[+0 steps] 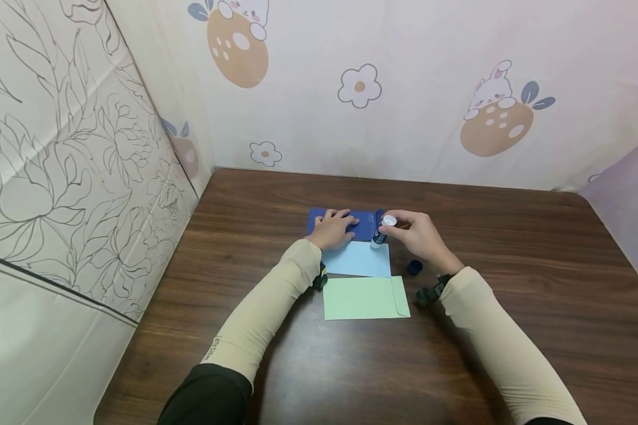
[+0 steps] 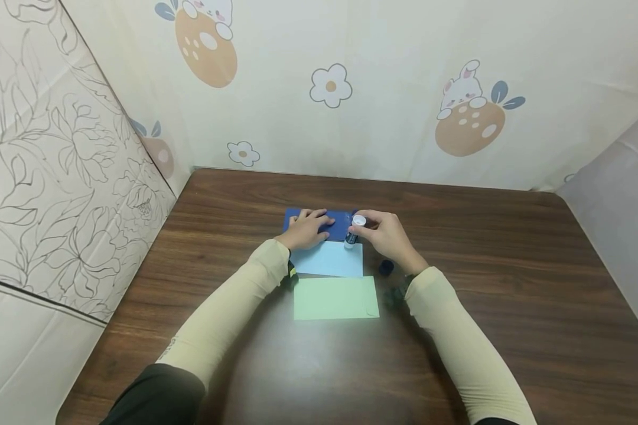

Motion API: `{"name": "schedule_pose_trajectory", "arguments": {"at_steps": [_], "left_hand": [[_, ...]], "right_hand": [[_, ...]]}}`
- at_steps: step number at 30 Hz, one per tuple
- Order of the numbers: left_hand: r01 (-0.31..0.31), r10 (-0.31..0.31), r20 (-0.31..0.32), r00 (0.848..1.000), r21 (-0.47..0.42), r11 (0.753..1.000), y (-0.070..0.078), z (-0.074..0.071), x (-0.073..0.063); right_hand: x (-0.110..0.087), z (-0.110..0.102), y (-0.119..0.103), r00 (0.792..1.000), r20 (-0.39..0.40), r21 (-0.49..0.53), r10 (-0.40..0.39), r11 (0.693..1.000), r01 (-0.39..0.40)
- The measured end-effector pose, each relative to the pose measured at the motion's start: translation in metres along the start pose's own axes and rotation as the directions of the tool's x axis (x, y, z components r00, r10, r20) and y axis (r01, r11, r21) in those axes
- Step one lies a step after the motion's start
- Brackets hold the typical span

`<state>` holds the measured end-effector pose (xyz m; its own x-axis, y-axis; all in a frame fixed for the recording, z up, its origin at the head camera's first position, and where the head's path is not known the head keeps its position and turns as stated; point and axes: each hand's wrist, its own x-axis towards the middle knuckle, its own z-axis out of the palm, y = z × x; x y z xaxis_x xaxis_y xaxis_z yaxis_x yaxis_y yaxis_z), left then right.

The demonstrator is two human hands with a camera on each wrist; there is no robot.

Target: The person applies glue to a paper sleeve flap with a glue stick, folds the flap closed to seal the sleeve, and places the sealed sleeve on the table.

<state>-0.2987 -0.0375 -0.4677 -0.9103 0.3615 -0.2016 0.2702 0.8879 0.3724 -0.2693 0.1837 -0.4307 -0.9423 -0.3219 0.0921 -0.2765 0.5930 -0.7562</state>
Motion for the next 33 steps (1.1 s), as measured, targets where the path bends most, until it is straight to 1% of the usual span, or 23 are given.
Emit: {"name": "schedule_pose_trajectory", "arguments": {"at_steps": [5, 13, 21, 25, 33], "left_hand": [[0.002, -0.002, 0.003, 1.000, -0.004, 1.000, -0.0007, 0.0006, 0.0000], [0.009, -0.009, -0.010, 1.000, 0.006, 1.000, -0.0016, 0.0016, -0.0002], [-0.008, 0.008, -0.013, 1.000, 0.014, 1.000, -0.0006, 0.0008, -0.0002], [-0.020, 0.020, -0.013, 1.000, 0.009, 1.000, 0.0006, 0.0004, 0.0004], [-0.017, 0.017, -0.008, 1.000, 0.037, 0.999, 0.0053, -0.0006, 0.0016]], "right_hand": [[-0.0009, 0.0010, 0.0017, 1.000, 0.004, 0.004, 0.014, 1.000, -0.014], [-0.0022, 0.0018, 0.0048, 1.000, 0.014, 0.034, 0.026, 0.999, -0.027], [-0.0049, 0.0019, 0.0074, 0.997, 0.034, 0.058, 0.074, 0.995, -0.076], [-0.0051, 0.0022, 0.0070, 0.996, 0.033, 0.062, 0.077, 0.995, -0.079], [-0.0068, 0.0016, 0.0083, 0.996, 0.031, 0.065, 0.081, 0.994, -0.083]]}}
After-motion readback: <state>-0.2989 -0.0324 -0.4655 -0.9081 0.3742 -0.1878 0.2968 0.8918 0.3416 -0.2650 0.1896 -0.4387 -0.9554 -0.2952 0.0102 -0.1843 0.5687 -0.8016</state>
